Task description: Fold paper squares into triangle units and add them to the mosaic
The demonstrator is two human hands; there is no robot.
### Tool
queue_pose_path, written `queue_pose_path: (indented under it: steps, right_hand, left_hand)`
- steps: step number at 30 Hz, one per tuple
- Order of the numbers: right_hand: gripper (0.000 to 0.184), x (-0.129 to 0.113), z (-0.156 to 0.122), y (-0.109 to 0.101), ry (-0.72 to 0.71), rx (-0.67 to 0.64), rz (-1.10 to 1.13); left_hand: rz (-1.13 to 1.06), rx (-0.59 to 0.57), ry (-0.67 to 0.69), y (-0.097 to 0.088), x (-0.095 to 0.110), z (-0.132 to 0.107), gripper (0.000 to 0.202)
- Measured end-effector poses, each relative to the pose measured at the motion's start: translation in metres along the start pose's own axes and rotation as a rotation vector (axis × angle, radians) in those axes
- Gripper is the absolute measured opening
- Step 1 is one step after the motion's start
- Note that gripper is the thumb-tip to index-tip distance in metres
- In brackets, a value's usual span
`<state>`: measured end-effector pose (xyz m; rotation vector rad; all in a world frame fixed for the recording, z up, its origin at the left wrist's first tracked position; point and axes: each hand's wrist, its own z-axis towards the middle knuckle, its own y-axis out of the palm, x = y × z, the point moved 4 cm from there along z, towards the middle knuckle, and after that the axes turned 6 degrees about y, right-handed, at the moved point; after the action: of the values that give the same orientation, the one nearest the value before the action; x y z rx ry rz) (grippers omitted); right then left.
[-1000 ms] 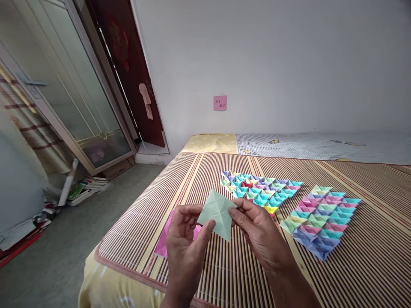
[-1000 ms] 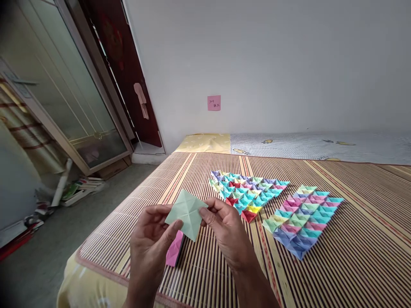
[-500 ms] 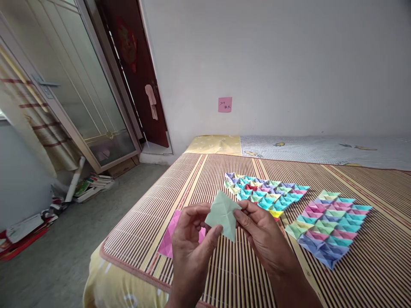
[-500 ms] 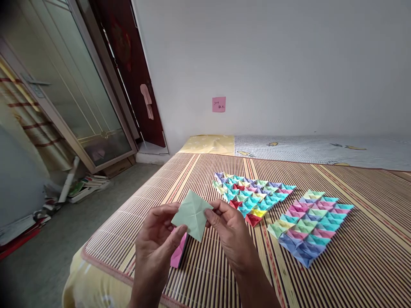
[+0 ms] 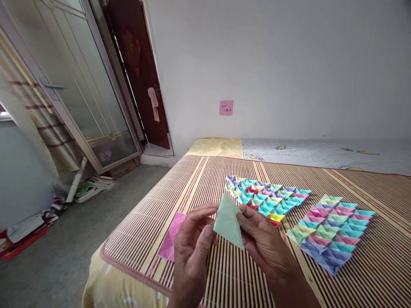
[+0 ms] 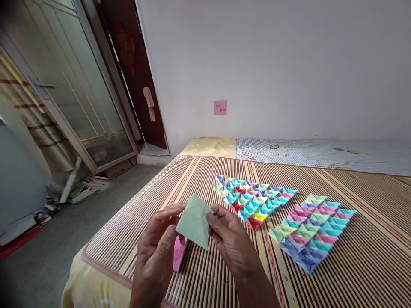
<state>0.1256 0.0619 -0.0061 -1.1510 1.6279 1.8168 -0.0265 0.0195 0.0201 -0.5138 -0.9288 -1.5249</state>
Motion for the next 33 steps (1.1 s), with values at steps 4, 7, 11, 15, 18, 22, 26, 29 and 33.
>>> queue_pose_path:
  steps: [4,7,11,15,18,22,26,29,33]
  right_hand:
    - [0.031,0.002,0.0,-0.001,0.015,0.031,0.034]
    - [0.032,0.002,-0.001,-0.001,0.019,0.038,0.051]
    - [0.034,0.001,0.0,-0.001,0.021,0.025,0.071]
    - [0.036,0.003,0.001,-0.003,0.038,0.04,0.093]
    - [0.036,0.003,0.001,-0.004,0.02,0.052,0.06]
    - [0.031,-0.001,-0.001,0.001,-0.023,0.014,-0.011]
    - [0.022,-0.006,-0.002,0.002,-0.116,-0.016,-0.156]
    - [0.019,-0.009,-0.003,-0.001,-0.204,0.001,-0.327]
    - [0.019,-0.01,-0.004,0.0,-0.239,-0.018,-0.422]
  left_hand:
    - [0.035,-0.08,0.06,0.0,0.002,0.0,0.021]
    - [0.077,-0.116,0.07,0.0,0.003,-0.001,0.023]
    - [0.096,-0.106,0.06,0.002,0.006,-0.001,0.022]
    - [0.094,-0.082,0.073,0.002,0.008,-0.001,0.021]
    - [0.079,-0.034,0.009,0.0,0.004,-0.003,0.016]
    - [0.082,0.033,-0.066,-0.001,0.0,-0.003,0.011]
    - [0.107,0.134,-0.07,-0.004,0.0,-0.001,0.01]
    - [0.108,0.212,-0.076,-0.008,-0.001,0.0,0.011]
    - [0.055,0.295,-0.095,-0.01,-0.007,-0.001,0.013]
